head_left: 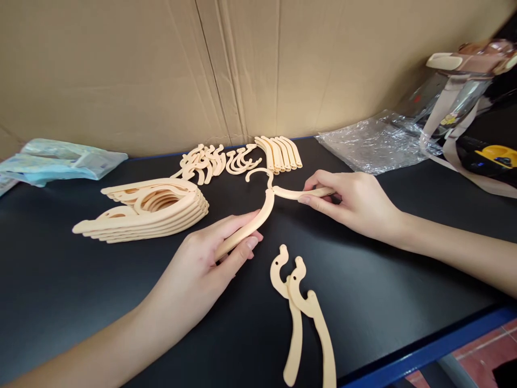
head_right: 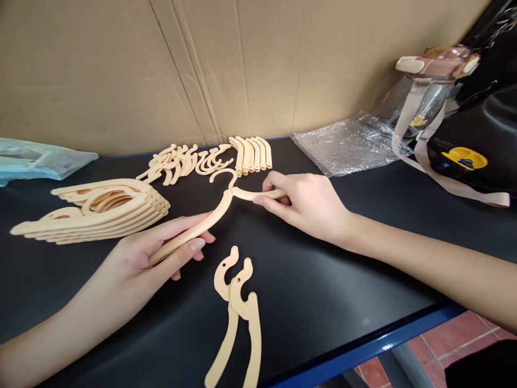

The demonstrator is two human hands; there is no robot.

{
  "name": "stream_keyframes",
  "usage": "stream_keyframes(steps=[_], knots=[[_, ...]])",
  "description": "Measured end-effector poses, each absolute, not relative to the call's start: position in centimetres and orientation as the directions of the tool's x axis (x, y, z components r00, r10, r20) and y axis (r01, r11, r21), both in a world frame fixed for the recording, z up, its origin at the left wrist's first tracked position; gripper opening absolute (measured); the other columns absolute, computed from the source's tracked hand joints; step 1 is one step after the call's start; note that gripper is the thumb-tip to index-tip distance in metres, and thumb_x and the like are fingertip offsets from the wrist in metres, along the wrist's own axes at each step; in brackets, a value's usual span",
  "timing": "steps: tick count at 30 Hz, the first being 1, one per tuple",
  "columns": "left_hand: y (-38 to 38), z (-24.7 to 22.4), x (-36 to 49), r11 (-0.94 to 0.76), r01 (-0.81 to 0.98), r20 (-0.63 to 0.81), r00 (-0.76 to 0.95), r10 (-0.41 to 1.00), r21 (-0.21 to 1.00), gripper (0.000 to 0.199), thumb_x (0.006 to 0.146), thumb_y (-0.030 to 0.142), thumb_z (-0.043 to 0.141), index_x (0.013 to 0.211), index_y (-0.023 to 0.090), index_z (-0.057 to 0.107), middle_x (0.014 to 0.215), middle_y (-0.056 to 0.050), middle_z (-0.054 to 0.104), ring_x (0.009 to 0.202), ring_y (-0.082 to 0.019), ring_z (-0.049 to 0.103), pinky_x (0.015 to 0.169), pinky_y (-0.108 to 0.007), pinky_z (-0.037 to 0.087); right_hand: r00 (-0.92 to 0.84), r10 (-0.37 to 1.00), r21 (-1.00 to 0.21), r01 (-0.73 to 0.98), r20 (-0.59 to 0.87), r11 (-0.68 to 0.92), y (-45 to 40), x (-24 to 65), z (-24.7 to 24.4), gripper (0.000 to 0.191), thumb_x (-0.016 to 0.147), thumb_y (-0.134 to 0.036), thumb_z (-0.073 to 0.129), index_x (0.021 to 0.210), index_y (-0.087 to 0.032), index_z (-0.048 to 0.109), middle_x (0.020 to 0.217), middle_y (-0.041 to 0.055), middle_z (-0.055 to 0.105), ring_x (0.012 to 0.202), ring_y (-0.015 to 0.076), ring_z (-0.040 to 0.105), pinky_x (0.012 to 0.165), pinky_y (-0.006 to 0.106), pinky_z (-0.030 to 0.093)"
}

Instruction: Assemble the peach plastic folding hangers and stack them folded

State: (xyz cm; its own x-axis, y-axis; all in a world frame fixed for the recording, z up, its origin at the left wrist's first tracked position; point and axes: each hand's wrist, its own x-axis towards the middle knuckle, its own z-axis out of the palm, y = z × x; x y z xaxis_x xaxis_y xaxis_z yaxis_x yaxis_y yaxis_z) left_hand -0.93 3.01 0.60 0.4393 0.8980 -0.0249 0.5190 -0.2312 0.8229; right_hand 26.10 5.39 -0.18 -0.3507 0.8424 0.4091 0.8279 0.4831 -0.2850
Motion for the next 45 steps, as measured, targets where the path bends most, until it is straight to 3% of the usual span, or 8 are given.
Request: stream_keyframes(steps=[3, 9, 15, 22, 29, 35, 41, 45], knots=[[3.0, 0.6, -1.1, -0.359, 0.570, 0.063, 0.472, 0.879, 0.739, 0.038, 0.097, 0.047, 0.053, 0.129, 0.030, 0.064, 0.110, -0.002, 0.073, 0.094, -0.022, 0.069, 0.087, -0.031, 0.054, -0.382, 0.828, -0.284, 0.809, 0.411, 0.514, 5.6, 26.2, -0.2, 0.018, 0.096, -0.038, 0.057, 0.087, -0.022, 0.054, 0.067, -0.0034, 0.069, 0.056, 0.0145, 0.056, 0.055, 0.026, 0.036], [2.7, 0.5, -1.1, -0.508, 0.620, 0.180, 0.514, 0.839, 0.598, 0.031, 0.099, 0.039, 0.051, 0.126, 0.032, 0.065, 0.111, 0.000, 0.067, 0.102, -0.021, 0.061, 0.088, -0.031, 0.046, -0.502, 0.766, -0.298, 0.719, 0.401, 0.627, 6.7, 26.7, -0.3, 0.017, 0.098, -0.032, 0.051, 0.086, -0.020, 0.051, 0.072, -0.0023, 0.063, 0.068, 0.0150, 0.056, 0.081, 0.034, 0.039], [3.0, 0.2, -1.1, -0.571, 0.584, 0.194, 0.581, 0.791, 0.578, 0.025, 0.100, 0.029, 0.047, 0.117, 0.028, 0.067, 0.111, -0.001, 0.066, 0.104, -0.020, 0.059, 0.087, -0.030, 0.045, -0.563, 0.729, -0.273, 0.685, 0.390, 0.675, 7.3, 27.1, -0.4, 0.041, 0.093, -0.055, 0.060, 0.073, -0.020, 0.052, 0.062, -0.0048, 0.050, 0.061, 0.0131, 0.046, 0.074, 0.032, 0.034], [2.6, 0.1, -0.9, -0.599, 0.611, 0.205, 0.591, 0.780, 0.517, 0.018, 0.099, 0.029, 0.048, 0.094, 0.026, 0.066, 0.124, -0.002, 0.065, 0.111, -0.023, 0.059, 0.095, -0.036, 0.044, -0.754, 0.514, -0.192, 0.479, 0.410, 0.856, 6.2, 26.4, 0.0, 0.053, 0.090, -0.069, 0.054, 0.070, -0.021, 0.048, 0.064, -0.0040, 0.045, 0.065, 0.0142, 0.039, 0.073, 0.032, 0.033], [2.4, 0.0, -0.9, -0.627, 0.584, 0.219, 0.618, 0.755, 0.517, 0.012, 0.094, 0.028, 0.053, 0.098, 0.026, 0.065, 0.131, -0.002, 0.064, 0.115, -0.024, 0.058, 0.095, -0.036, 0.044, -0.766, 0.482, -0.162, 0.460, 0.424, 0.873, 5.6, 25.8, 0.0, 0.034, 0.093, -0.051, 0.062, 0.085, -0.018, 0.061, 0.090, 0.0055, 0.064, 0.083, 0.0190, 0.054, 0.086, 0.038, 0.037], [2.3, 0.1, -0.8, -0.604, 0.581, 0.227, 0.591, 0.774, 0.545, 0.010, 0.097, 0.030, 0.052, 0.095, 0.025, 0.061, 0.130, -0.001, 0.064, 0.111, -0.020, 0.058, 0.094, -0.032, 0.044, -0.656, 0.528, -0.180, 0.523, 0.539, 0.833, 6.0, 26.2, 0.0, 0.045, 0.085, -0.060, 0.068, 0.099, -0.017, 0.063, 0.108, 0.0119, 0.065, 0.097, 0.0234, 0.058, 0.084, 0.037, 0.045], [2.3, 0.2, -0.9, -0.596, 0.576, 0.205, 0.600, 0.773, 0.560, 0.009, 0.096, 0.028, 0.053, 0.093, 0.025, 0.061, 0.131, 0.000, 0.063, 0.112, -0.019, 0.057, 0.093, -0.032, 0.043, -0.635, 0.599, -0.140, 0.620, 0.488, 0.772, 5.8, 26.4, 0.2, 0.043, 0.095, -0.057, 0.057, 0.094, -0.015, 0.064, 0.070, -0.0002, 0.061, 0.063, 0.0142, 0.055, 0.072, 0.032, 0.041], [2.3, 0.3, -0.9, -0.628, 0.559, 0.208, 0.635, 0.744, 0.541, 0.013, 0.098, 0.030, 0.052, 0.090, 0.025, 0.062, 0.129, 0.000, 0.066, 0.114, -0.020, 0.057, 0.091, -0.032, 0.044, -0.680, 0.593, -0.203, 0.567, 0.431, 0.798, 5.7, 26.3, 0.4, 0.037, 0.099, -0.050, 0.054, 0.092, -0.016, 0.066, 0.071, -0.0010, 0.064, 0.064, 0.0124, 0.056, 0.078, 0.032, 0.040]])
